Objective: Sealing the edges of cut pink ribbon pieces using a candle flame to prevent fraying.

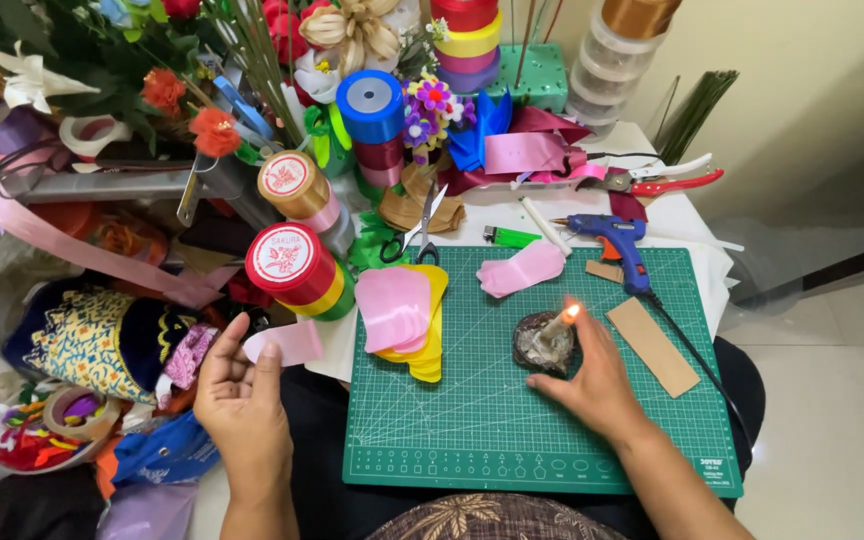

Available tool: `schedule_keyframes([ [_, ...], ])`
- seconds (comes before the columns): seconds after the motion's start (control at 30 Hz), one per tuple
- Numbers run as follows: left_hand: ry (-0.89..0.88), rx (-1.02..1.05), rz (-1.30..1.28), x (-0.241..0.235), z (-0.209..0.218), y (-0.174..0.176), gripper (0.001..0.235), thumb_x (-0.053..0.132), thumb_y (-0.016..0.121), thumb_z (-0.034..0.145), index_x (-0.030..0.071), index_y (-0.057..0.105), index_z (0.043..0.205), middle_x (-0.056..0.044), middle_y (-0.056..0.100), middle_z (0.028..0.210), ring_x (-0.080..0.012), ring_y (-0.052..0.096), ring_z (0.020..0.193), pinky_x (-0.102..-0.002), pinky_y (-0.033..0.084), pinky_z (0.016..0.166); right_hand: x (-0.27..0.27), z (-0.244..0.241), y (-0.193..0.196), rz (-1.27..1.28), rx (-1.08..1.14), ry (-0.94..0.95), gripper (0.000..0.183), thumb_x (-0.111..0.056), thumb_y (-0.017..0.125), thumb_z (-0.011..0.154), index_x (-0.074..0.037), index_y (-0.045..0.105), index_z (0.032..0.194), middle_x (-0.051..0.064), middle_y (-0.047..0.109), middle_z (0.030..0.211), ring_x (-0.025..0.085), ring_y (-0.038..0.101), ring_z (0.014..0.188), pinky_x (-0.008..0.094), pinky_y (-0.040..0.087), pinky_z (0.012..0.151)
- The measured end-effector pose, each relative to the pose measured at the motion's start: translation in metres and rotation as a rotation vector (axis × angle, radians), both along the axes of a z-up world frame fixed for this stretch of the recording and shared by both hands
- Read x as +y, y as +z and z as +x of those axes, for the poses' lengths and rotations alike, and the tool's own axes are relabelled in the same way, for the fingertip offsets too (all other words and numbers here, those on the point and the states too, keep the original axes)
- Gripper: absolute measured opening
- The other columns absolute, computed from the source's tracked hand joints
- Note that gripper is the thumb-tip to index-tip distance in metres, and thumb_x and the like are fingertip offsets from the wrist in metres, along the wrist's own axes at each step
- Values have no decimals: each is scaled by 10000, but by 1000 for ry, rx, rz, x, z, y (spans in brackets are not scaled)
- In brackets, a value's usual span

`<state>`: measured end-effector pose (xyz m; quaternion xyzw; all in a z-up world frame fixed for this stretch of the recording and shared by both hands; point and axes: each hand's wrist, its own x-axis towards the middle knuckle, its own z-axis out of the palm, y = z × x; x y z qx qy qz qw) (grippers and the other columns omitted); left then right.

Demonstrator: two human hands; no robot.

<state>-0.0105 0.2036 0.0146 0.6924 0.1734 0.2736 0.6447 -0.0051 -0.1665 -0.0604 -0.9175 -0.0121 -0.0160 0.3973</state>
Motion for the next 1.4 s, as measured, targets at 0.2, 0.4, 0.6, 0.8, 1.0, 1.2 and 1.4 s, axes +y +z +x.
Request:
schedule_keyframes([
  [0.2,14,31,-29,3,-1,-2,443,51,671,941,39,616,1381,-34,620,1116,-54,581,973,-183,514,877,-1,11,5,72,13,66,1139,-197,961,621,-80,337,1566,141,574,1464,290,483,1425,472,358,1156],
  [0.4,-3,42,-51,3,-1,-8,441,42,669,943,28,610,1380,-46,630,1127,-56,583,969,-183,515,866,1,11,10,91,37,29,1073,-189,935,630,-99,378,1543,122,601,1448,269,551,1358,448,416,1114],
  [0.6,-11,40,-89,2,0,-14,441,39,669,935,20,606,1371,-60,642,1169,-68,599,1010,-192,520,883,-1,12,14,150,55,-71,1060,-169,921,618,-110,391,1534,100,621,1434,241,612,1280,389,468,1089],
  [0.8,-45,36,-78,1,-2,-18,444,30,666,941,3,600,1379,-62,642,1153,-54,577,946,-177,508,834,-11,14,17,167,91,-156,1112,-188,919,616,-119,355,1572,69,631,1420,207,624,1220,355,483,1037],
  [1.0,-47,38,-85,-1,-3,-21,445,12,661,940,8,602,1381,-42,625,1096,-41,564,910,-175,513,813,-19,16,19,125,76,-178,1062,-210,928,611,-138,396,1527,60,636,1414,204,649,1135,343,510,966],
  [1.2,-53,44,-82,3,-4,-24,447,20,658,942,7,597,1385,-52,635,1147,-52,572,961,-176,499,844,-18,14,21,140,91,-191,1048,-178,927,610,-140,403,1517,59,640,1409,210,646,1157,348,488,1013],
  [1.4,-136,83,-164,1,-1,-30,463,43,665,941,30,604,1400,-40,638,986,-57,598,873,-202,532,807,-8,8,15,202,105,-158,1064,-149,908,597,-134,403,1533,67,643,1421,192,646,1184,344,488,1048],
])
